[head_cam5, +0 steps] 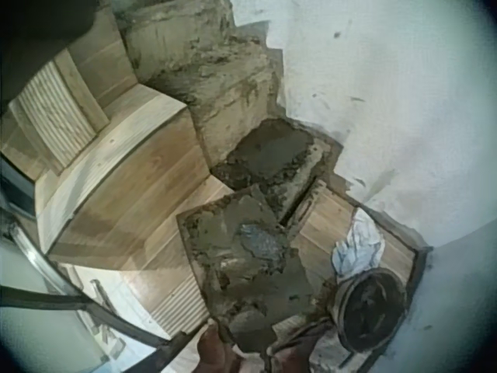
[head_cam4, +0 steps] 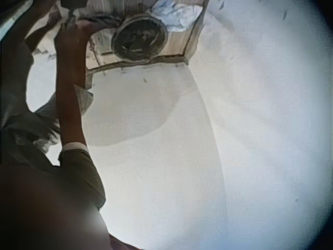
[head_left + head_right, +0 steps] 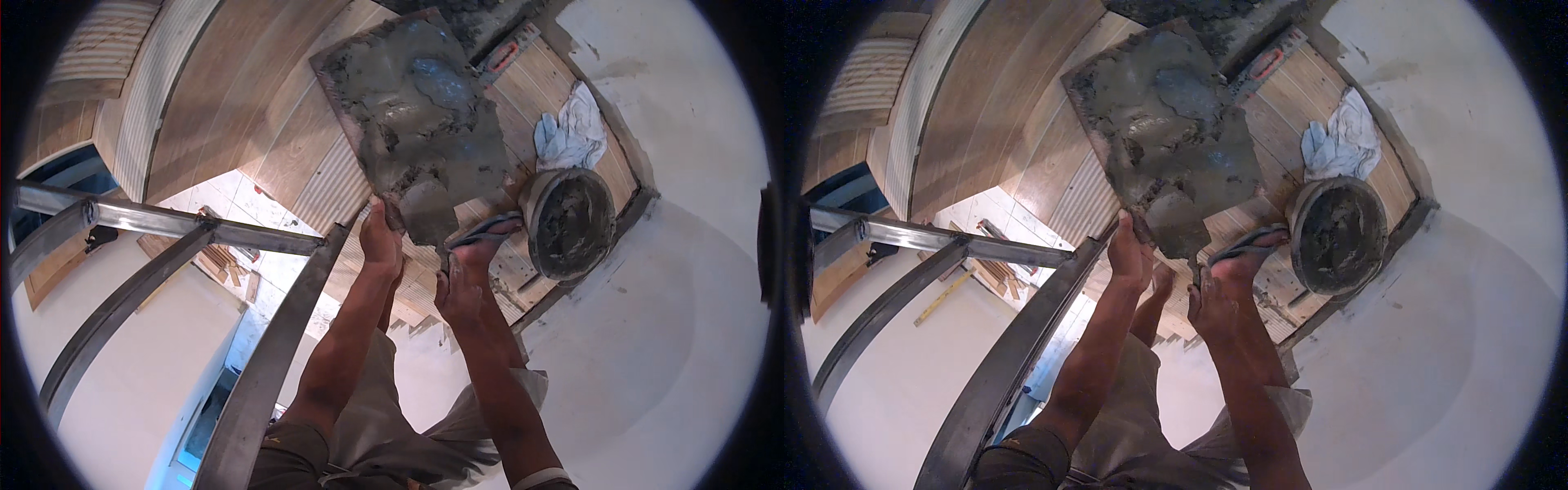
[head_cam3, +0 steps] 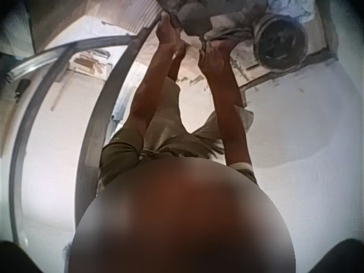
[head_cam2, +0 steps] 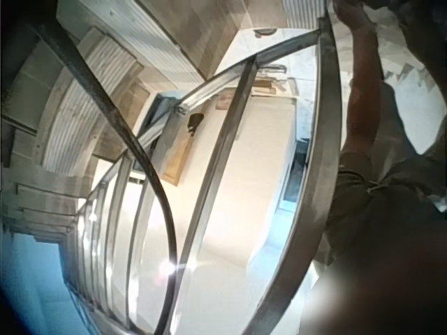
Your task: The recorder is applying mortar and setting tiles on a concrete staircase.
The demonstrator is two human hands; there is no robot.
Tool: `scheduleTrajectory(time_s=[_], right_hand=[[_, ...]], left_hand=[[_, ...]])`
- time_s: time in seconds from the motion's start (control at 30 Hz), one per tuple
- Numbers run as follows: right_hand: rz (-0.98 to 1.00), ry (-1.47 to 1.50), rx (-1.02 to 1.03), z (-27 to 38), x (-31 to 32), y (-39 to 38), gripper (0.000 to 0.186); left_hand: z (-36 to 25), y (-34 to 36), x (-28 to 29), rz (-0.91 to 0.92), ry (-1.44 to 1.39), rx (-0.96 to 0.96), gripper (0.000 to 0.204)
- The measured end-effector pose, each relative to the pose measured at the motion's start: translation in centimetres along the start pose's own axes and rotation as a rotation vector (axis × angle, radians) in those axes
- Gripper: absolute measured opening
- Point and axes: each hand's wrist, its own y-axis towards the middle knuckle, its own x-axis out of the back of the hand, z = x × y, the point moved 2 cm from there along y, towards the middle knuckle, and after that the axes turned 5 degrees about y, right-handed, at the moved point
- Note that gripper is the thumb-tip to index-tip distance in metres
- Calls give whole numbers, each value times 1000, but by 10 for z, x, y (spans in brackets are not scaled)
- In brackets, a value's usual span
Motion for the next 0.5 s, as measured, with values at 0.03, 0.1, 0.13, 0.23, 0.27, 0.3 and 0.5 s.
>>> scheduleTrajectory(time_s=[0.03,0.1,0.13,0.23,0.27,0.3,0.5], right_hand=[[32,-10,3,-4,2,-4,42],[57,-20,6,-10,12,-9,42],[163,-26,-52,-13,23,-16,42],[262,19,-119,-27,61,-45,43],[267,67,-140,-37,75,-54,43],[267,68,-136,-33,87,-44,43],[378,-102,146,-18,156,80,46]], left_hand=[[0,-2,0,6,4,8,49],[-1,-2,4,-40,43,13,51],[-1,-3,6,-35,44,11,51],[2,2,6,16,-6,-12,52],[5,-1,-1,-2,-21,13,50],[3,-1,0,-27,-28,26,48],[-2,-4,-3,-30,3,11,52]])
